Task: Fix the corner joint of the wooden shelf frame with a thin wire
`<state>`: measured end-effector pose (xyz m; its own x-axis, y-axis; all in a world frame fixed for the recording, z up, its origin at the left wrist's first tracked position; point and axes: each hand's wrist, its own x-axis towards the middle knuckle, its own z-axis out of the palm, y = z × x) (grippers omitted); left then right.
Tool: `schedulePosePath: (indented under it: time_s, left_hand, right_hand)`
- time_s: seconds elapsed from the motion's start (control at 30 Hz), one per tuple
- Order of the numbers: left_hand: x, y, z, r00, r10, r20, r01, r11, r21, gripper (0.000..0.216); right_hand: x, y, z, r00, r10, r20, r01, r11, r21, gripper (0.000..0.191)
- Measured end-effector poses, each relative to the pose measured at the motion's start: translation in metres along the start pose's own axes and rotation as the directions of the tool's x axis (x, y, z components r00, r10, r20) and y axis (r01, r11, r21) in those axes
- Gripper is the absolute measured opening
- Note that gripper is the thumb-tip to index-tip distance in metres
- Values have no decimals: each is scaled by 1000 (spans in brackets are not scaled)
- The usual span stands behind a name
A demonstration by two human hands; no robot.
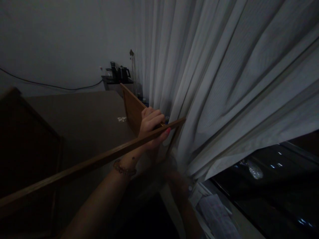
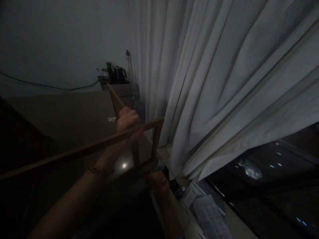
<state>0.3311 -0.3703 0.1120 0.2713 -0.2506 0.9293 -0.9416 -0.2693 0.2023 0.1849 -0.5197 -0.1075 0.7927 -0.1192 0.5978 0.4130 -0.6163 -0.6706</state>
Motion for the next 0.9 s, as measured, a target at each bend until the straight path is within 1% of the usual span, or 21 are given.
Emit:
schedulePosePath:
  time_s: [0.13,0.23,0.4,0.5,0.6,0.67,0.73,0.83,0.9]
  left_hand:
    - [0,0,0,1000,3,-3,-3,1000,-6,46]
    - [0,-1,0,1000,5,2,-5,1000,-6,47]
    - [0,-1,0,1000,22,-7,-22,999,-23,45]
    - [0,-1,0,1000,13,4,-13,1000,-22,45]
    - [0,0,0,1000,7,-8,-7,1000,-26,45]
    - [0,0,0,1000,1,-11,-1,1000,-30,46]
    - [0,0,1,1000,-4,-6,4,1000,-28,46]
    - [-1,-1,2,1000,-4,-12,4,1000,-19,46]
    - [-1,-2,2,1000,-3,-14,3,1000,-18,45]
  right_hand:
    - [-2,1,-3,999,-44,22,44,999,-7,15]
    - [-2,3,-6,997,-67,41,68,997,-21,20]
    - [-2,6,-9,994,-71,80,75,996,-40,21]
    - [-2,5,-11,994,-68,81,74,995,-71,21]
    - [-2,1,-12,997,-60,54,66,990,-122,21]
    - [-1,-4,-12,997,-71,13,72,983,-168,20]
    - [0,-10,-11,991,-125,-42,113,967,-226,19]
    - [1,-20,-6,967,-231,-111,187,932,-311,17]
    - [2,-25,-4,964,-235,-124,183,926,-329,16]
